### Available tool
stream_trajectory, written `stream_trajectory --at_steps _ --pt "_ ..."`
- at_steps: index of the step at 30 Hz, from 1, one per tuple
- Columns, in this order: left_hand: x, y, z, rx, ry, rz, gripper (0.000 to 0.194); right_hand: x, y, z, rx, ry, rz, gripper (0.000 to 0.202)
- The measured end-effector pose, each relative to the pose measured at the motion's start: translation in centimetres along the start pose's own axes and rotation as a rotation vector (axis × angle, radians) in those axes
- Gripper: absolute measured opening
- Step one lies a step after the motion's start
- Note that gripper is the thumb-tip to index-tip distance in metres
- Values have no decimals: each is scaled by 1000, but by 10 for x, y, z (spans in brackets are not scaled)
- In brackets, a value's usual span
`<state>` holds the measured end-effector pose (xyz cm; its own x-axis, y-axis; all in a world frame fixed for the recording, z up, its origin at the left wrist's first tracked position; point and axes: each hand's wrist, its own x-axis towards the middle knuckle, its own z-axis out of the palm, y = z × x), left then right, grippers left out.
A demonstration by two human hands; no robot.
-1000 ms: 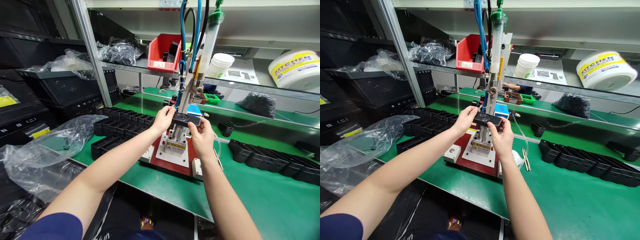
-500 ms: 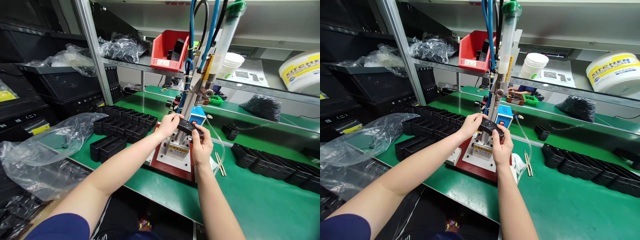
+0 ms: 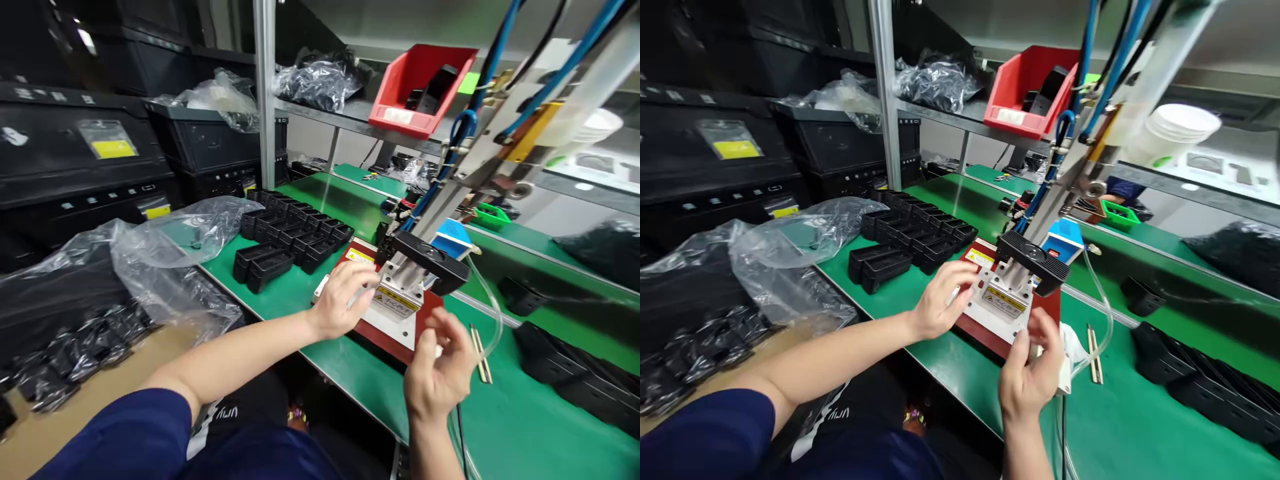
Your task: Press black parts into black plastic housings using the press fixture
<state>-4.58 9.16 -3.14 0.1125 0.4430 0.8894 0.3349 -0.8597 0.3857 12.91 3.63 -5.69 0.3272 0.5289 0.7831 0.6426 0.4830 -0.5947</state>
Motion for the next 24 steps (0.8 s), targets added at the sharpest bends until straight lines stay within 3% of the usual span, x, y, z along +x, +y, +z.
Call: stream_trajectory --at_steps 2,4,6,9,13,16,20,24 --pt "-39 -2 -24 66 -33 25 20 -33 2 -1 51 -315 -9 21" --pt "-71 -10 -51 174 -31 -21 20 -57 7 3 58 -597 8 17" --pt "-91 -23 -82 324 0 -100 16 -71 14 7 38 -753 26 19" --pt "-101 -51 -138 667 91 -324 15 -74 24 10 8 -795 59 24" --pt "-88 -99 -219 970 203 -606 32 -69 29 11 -16 -789 72 29" --pt "-77 -136 -266 1067 87 -862 26 -68 30 11 -43 -788 63 30" --pt "-75 -170 -292 1104 -136 -1143 20 -70 37 12 -68 -799 54 30" --pt "-78 -186 -292 1139 -228 -1219 41 -70 39 13 -73 -785 48 31"
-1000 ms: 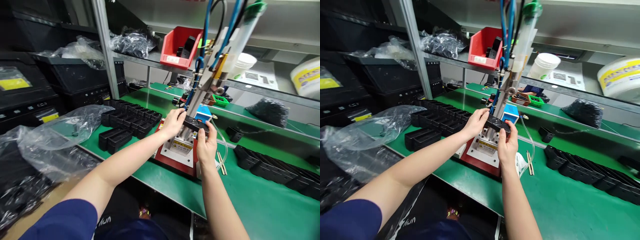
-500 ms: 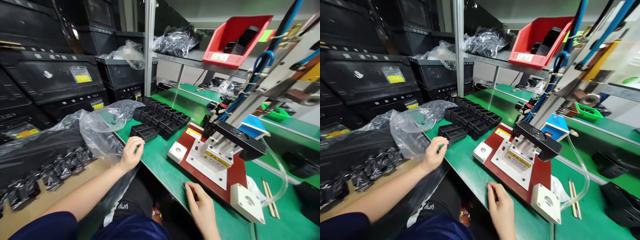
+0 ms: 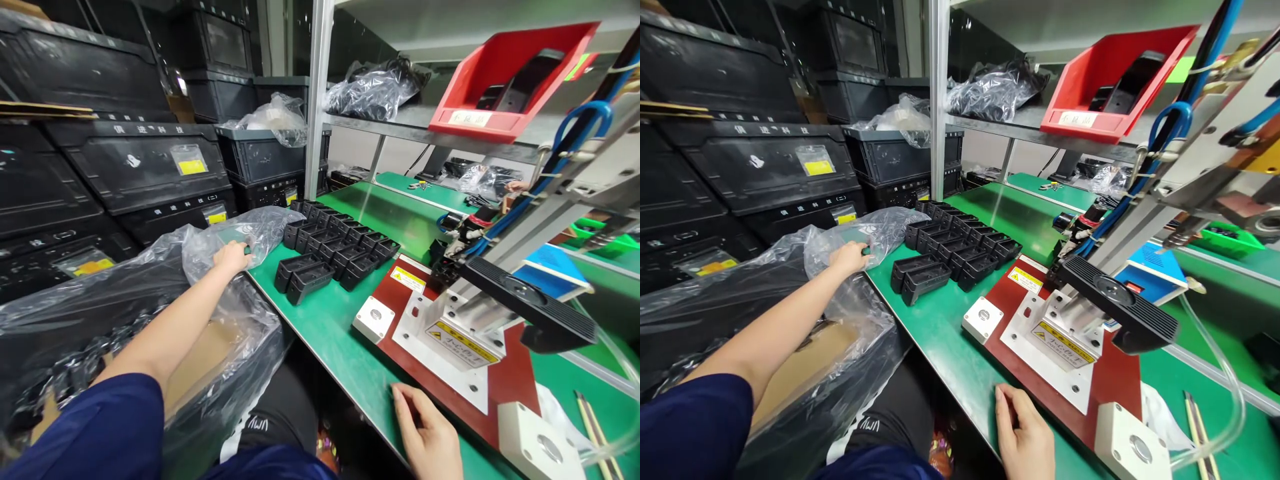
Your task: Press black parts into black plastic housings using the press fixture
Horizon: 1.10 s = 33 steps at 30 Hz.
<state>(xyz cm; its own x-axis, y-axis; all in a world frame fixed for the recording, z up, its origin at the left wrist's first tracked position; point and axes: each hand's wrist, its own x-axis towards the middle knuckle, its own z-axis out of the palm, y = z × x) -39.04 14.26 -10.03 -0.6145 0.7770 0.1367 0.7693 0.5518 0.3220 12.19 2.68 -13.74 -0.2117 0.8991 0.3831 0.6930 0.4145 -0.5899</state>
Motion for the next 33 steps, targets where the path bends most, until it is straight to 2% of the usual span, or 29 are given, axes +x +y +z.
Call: stream_trajectory --at_steps 5,9,12,15,17,19,21,23,30,33 --pt "7 -1 5 -17 -4 9 43 2 -7 0 9 18 12 34" --pt "5 -1 10 -108 72 17 34 3 -9 0 5 25 5 33" --pt "-5 -5 17 -204 169 19 32 2 -10 -1 10 27 -12 30" --pt "-21 -14 20 -313 314 7 30 1 -14 -1 22 36 -28 28" --pt "-31 -17 18 -385 426 -4 33 0 -16 0 30 40 -31 27" --pt "-40 -10 11 -459 517 33 38 0 -18 2 39 34 -28 27" --pt "-51 14 0 -560 577 172 43 -1 -19 4 47 19 -14 28" --pt "-68 55 -16 -658 572 399 44 -1 -19 6 50 3 14 28" --pt "-167 244 -88 -809 336 1307 30 -4 -19 4 83 -33 80 29" --pt "-189 308 -96 -874 243 1460 31 -5 -19 4 103 -20 78 28"
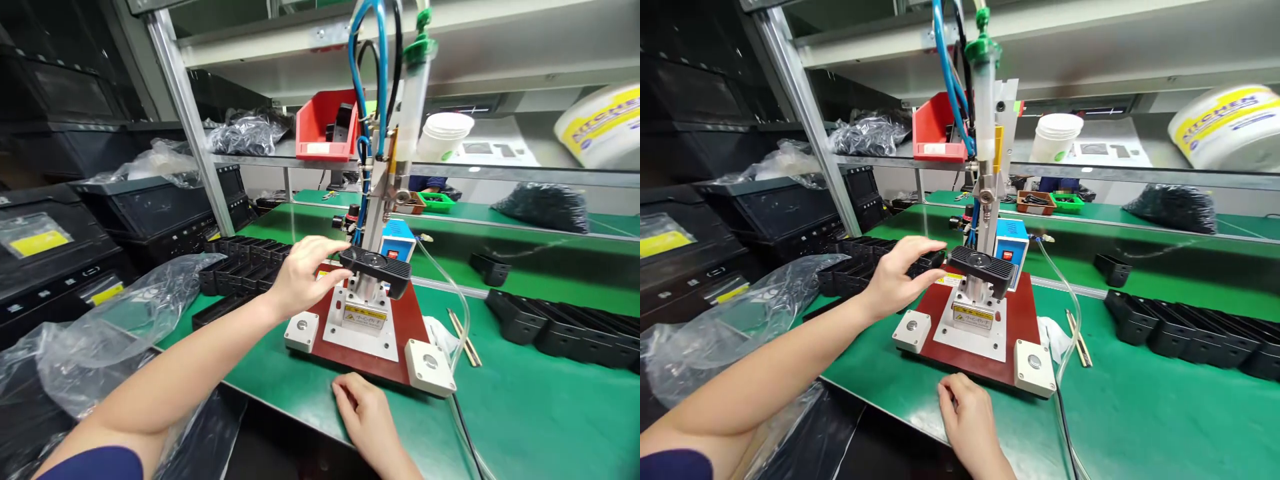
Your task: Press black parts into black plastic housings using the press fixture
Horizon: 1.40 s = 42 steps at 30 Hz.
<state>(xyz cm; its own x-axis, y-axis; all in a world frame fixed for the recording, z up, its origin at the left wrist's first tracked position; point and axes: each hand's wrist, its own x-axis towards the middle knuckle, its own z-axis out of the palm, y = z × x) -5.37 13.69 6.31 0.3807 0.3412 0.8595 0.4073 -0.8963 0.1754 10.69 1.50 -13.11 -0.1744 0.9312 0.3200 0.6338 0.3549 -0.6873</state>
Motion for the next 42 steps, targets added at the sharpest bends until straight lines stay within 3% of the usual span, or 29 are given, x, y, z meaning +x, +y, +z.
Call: stream_trajectory --at_steps 4,7,13,23,30,34,38,42 --pt "30 -5 45 -113 -123 -86 40 -1 1 1 1 25 -8 26" --pt "35 -10 59 -131 -247 -172 37 -2 2 2 -12 33 -21 24" --pt "28 -7 58 11 -330 -67 31 -1 1 3 -39 42 -25 20" --pt "10 6 69 305 -245 211 43 -1 0 4 -74 44 -24 20" --pt "8 10 66 327 -281 221 50 0 3 5 -38 34 -7 22" --pt "-27 6 54 264 -205 157 56 -1 4 6 -30 45 -22 22" --pt "-90 -1 39 240 -65 -33 50 -1 4 5 -39 115 -103 21" --pt "-150 -6 29 267 -109 -156 38 -1 -1 2 -16 292 -200 16"
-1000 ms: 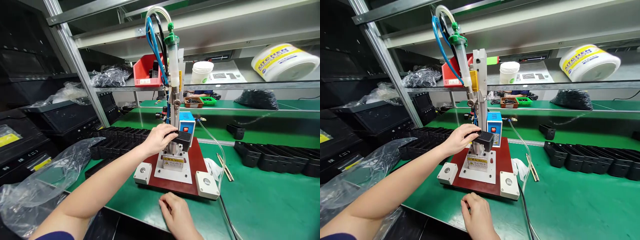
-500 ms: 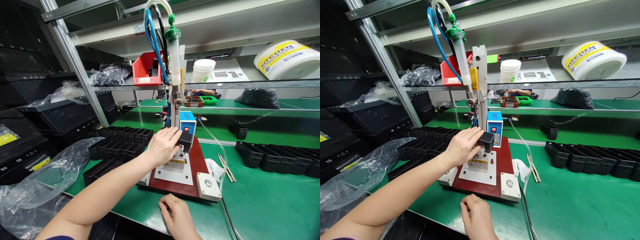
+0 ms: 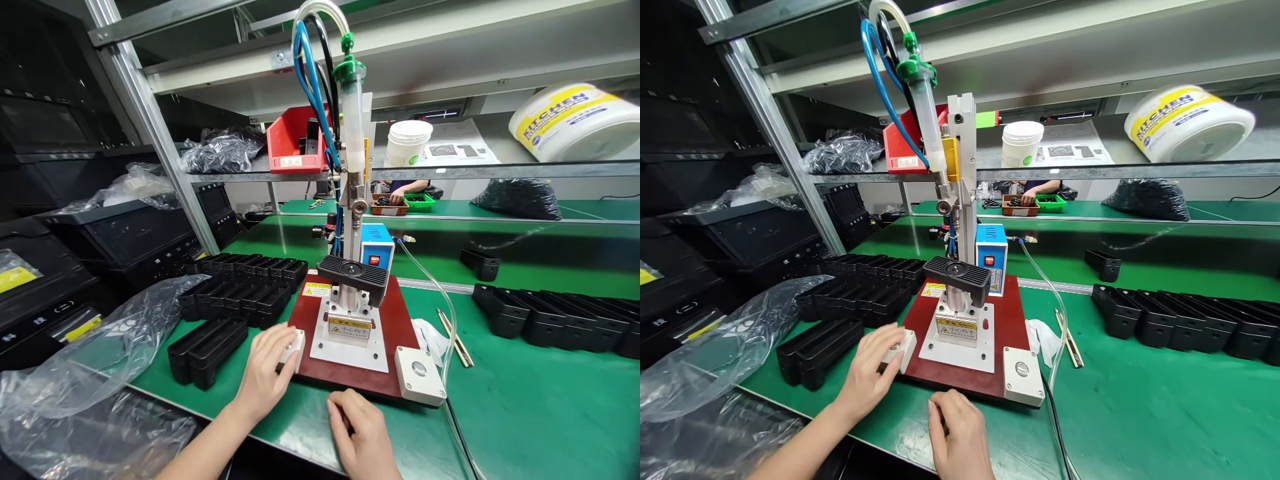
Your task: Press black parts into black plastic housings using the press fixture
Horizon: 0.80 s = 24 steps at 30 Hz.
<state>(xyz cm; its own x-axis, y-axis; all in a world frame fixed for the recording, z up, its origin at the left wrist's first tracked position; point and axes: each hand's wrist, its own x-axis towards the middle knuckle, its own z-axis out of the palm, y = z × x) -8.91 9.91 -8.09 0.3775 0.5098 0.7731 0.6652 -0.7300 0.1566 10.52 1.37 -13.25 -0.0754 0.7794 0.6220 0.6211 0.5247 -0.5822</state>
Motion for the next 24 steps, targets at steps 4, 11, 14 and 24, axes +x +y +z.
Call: stream_trajectory --at_steps 4,11,14,24 --pt "-27 -4 2 15 -49 34 46 -3 -1 -12 -63 184 -92 14" --pt "-35 -7 9 23 25 46 43 -23 31 -64 -562 371 -110 36" --pt "-35 -7 10 15 50 49 35 -26 44 -82 -675 393 -124 36" --pt "-35 -5 9 19 43 48 28 -14 49 -90 -820 383 -157 30"
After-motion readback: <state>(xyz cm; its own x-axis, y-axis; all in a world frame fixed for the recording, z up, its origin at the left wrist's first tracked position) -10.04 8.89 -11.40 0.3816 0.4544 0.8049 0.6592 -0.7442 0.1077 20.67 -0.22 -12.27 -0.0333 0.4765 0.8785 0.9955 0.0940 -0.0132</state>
